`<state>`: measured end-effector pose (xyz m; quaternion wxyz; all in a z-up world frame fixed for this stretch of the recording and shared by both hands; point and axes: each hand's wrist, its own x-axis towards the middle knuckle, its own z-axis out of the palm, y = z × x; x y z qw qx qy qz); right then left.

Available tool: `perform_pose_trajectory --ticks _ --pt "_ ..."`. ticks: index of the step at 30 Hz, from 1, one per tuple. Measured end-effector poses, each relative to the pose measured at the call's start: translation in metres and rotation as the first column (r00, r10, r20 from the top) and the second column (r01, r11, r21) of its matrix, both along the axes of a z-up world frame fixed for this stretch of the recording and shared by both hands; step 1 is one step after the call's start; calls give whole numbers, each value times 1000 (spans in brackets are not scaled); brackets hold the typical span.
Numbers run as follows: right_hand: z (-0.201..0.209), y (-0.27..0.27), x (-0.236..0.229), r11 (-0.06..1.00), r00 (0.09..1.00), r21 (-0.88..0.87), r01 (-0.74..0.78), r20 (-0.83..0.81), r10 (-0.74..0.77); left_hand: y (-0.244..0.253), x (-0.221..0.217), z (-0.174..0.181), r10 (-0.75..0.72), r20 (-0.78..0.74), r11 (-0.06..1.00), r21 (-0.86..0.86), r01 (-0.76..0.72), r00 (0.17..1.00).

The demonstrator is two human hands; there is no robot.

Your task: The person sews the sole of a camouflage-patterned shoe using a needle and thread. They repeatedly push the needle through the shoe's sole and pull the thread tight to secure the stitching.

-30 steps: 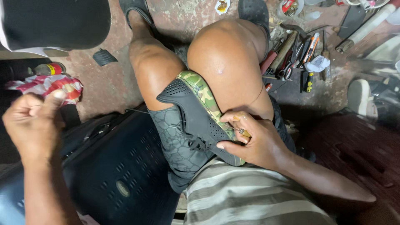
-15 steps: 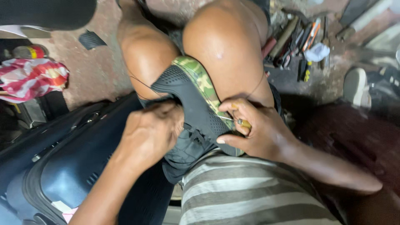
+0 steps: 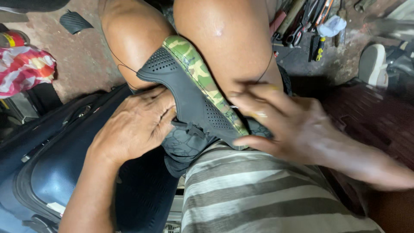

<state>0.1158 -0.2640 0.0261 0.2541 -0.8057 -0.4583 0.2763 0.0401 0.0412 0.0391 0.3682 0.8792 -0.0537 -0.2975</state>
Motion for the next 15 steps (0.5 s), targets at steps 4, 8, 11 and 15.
perform_pose_trajectory --ticks 4,8,11,15 --pt "-15 15 -14 997 998 36 70 -3 -70 -4 -4 -7 104 151 994 -55 -97 983" --pt "-14 22 -5 965 963 -263 17 -255 -86 -8 -14 -14 314 117 946 48 -321 942" --pt "-11 20 -1 995 982 -62 76 -171 -86 -18 -23 -16 417 283 909 -157 -387 864" --pt "-20 6 5 990 941 -137 33 -329 -77 -34 -33 -21 548 317 830 -322 -455 774"
